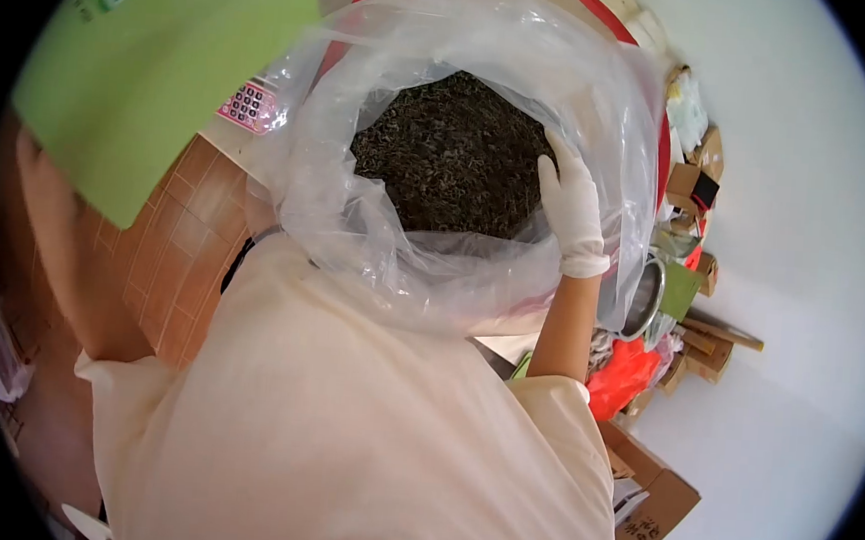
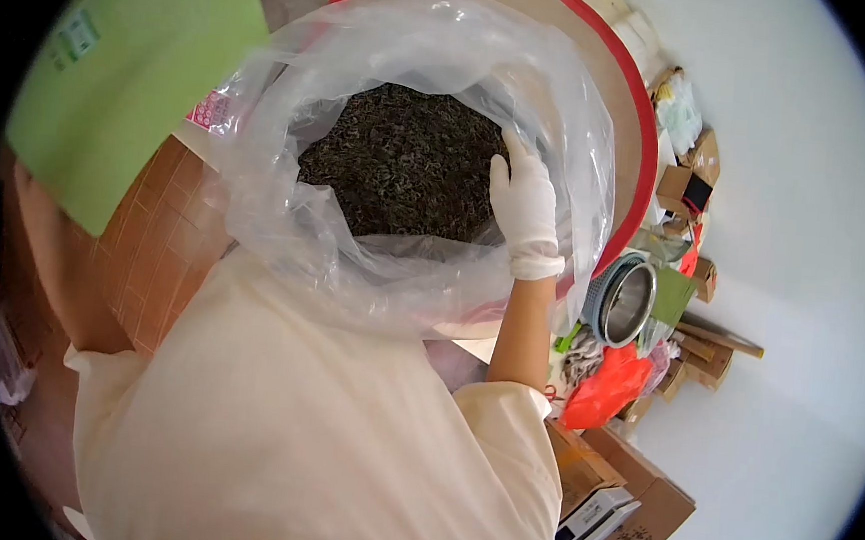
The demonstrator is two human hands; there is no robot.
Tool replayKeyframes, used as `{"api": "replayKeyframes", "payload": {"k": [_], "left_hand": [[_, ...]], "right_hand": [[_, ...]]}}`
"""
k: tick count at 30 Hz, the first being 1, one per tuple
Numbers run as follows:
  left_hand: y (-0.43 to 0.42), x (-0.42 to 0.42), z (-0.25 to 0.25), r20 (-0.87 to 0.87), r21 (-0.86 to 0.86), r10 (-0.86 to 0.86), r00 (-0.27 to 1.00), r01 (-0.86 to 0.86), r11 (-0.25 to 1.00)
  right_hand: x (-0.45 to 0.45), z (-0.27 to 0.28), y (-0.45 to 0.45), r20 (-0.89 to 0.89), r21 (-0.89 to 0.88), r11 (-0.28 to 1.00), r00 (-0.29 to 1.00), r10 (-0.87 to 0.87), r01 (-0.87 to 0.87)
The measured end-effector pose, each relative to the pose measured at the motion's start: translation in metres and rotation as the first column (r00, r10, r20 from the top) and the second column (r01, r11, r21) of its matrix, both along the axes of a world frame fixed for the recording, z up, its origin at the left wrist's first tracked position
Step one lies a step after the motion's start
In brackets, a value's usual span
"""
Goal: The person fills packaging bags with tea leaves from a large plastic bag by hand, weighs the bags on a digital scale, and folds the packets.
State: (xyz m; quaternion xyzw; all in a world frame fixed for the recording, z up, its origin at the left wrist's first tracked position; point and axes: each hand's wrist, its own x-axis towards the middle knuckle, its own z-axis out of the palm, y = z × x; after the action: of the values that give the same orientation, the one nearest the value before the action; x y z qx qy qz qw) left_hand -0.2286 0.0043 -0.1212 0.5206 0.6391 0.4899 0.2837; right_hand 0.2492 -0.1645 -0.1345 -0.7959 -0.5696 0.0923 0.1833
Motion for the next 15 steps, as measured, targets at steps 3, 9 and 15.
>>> {"api": "replayKeyframes", "payload": {"k": [3, 9, 15], "left_hand": [[-0.007, -0.011, 0.003, -0.015, 0.012, 0.005, 1.0, -0.005, 1.0], [-0.03, -0.027, 0.016, -0.066, 0.027, -0.022, 0.998, 0.024, 0.999], [-0.051, -0.028, 0.037, -0.147, 0.027, -0.121, 0.982, 0.126, 0.992]], "right_hand": [[0.008, -0.005, -0.003, -0.048, 0.038, 0.999, 0.999, -0.012, 0.014], [-0.008, -0.002, -0.002, 0.006, 0.055, 0.998, 0.999, -0.037, 0.037], [-0.066, 0.002, 0.012, -0.256, 0.324, 0.943, 0.952, 0.166, -0.077]]}}
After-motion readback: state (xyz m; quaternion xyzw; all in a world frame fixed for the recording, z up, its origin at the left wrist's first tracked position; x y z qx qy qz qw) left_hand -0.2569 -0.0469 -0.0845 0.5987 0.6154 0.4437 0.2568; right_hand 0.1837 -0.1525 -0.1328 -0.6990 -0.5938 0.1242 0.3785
